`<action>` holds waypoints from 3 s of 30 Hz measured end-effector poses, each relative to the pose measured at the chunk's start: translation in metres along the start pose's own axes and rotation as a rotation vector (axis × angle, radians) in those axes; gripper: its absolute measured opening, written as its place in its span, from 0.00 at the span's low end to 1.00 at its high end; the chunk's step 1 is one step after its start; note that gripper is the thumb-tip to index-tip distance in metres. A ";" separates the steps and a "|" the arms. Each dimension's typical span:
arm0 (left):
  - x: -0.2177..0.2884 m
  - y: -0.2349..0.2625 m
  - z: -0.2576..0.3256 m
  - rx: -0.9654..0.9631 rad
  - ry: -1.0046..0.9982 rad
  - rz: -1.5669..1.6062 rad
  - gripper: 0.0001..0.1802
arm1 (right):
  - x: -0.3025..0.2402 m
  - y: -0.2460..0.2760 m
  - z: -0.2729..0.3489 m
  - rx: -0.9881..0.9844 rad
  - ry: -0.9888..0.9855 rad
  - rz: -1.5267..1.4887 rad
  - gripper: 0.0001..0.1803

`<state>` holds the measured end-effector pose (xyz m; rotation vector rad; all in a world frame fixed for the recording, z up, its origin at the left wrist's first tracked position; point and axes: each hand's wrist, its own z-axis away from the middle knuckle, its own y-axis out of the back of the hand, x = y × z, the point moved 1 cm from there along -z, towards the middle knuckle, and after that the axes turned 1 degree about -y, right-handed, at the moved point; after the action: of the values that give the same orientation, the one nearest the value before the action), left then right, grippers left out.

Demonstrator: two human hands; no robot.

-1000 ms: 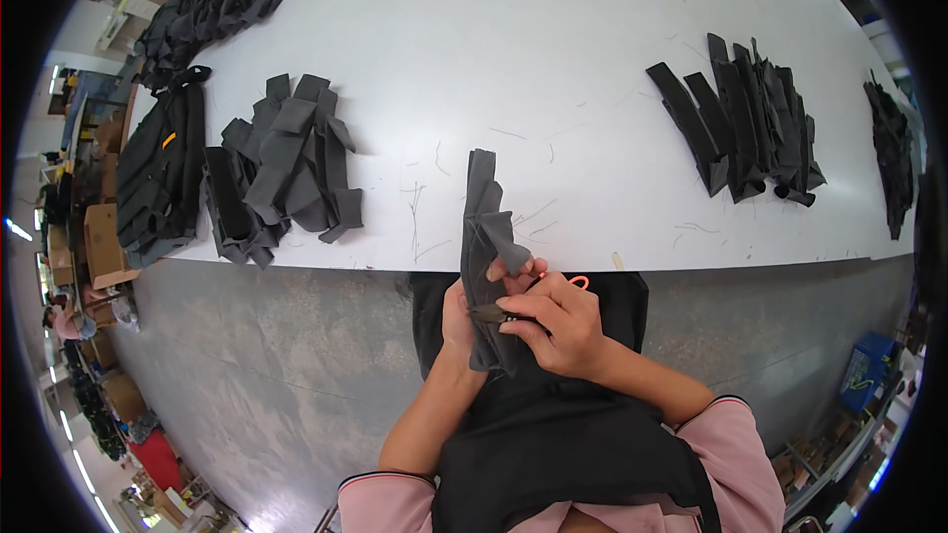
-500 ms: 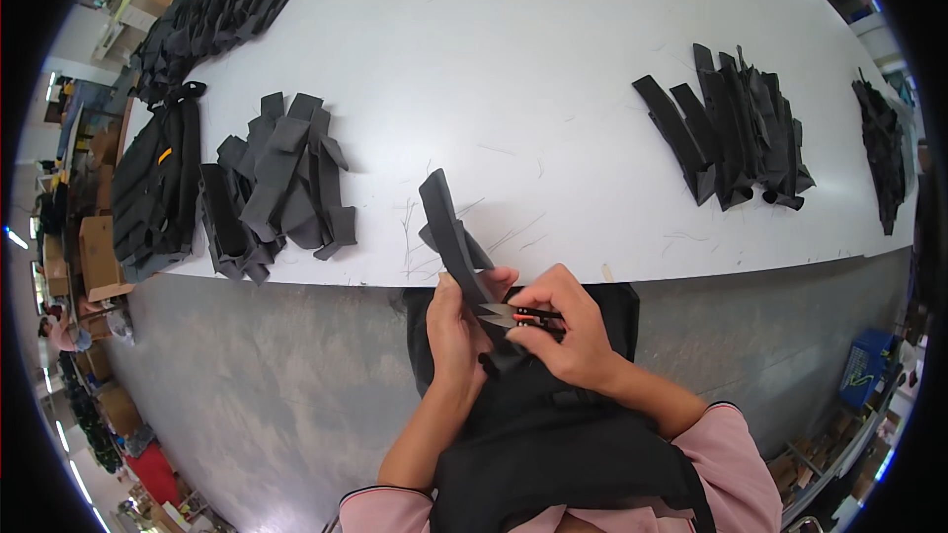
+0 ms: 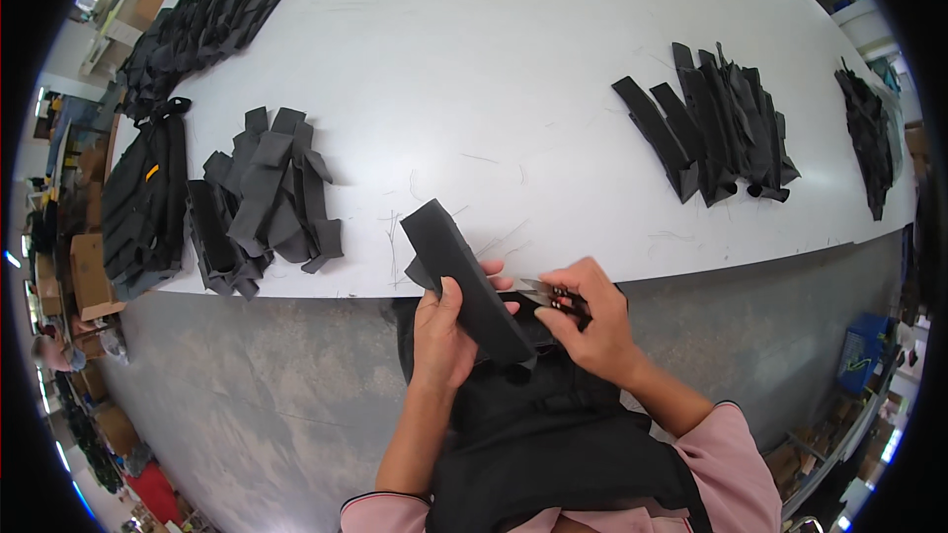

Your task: The person is using a pair of small snips or scissors to trim loose threads and excess material from black fabric components on a factory workbench.

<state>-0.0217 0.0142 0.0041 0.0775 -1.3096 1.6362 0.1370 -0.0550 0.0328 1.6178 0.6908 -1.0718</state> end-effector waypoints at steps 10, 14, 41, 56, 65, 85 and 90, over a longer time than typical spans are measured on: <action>0.005 0.001 0.005 -0.018 0.143 -0.112 0.20 | 0.008 -0.012 -0.029 0.035 0.277 0.270 0.16; 0.004 0.001 0.006 -0.015 0.137 -0.125 0.18 | 0.008 -0.013 -0.028 0.050 0.294 0.275 0.14; 0.007 -0.004 0.008 -0.036 0.257 -0.319 0.16 | 0.010 -0.022 -0.028 -0.079 0.380 0.245 0.15; 0.010 -0.005 -0.009 -0.500 0.209 -0.025 0.39 | 0.030 -0.022 -0.053 -0.421 -0.711 -1.134 0.08; 0.005 -0.001 -0.015 -0.341 0.212 0.132 0.36 | 0.007 -0.013 -0.044 0.094 0.040 0.015 0.14; 0.011 -0.001 -0.016 -0.333 0.176 -0.124 0.38 | 0.012 -0.004 -0.053 -0.167 -0.454 -0.727 0.09; 0.013 -0.002 -0.008 -0.145 0.021 -0.524 0.30 | 0.022 -0.004 -0.048 -0.146 -0.492 -0.778 0.09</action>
<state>-0.0224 0.0289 0.0099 0.2897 -1.2573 1.0936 0.1580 -0.0102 0.0150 0.8863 1.0550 -1.8421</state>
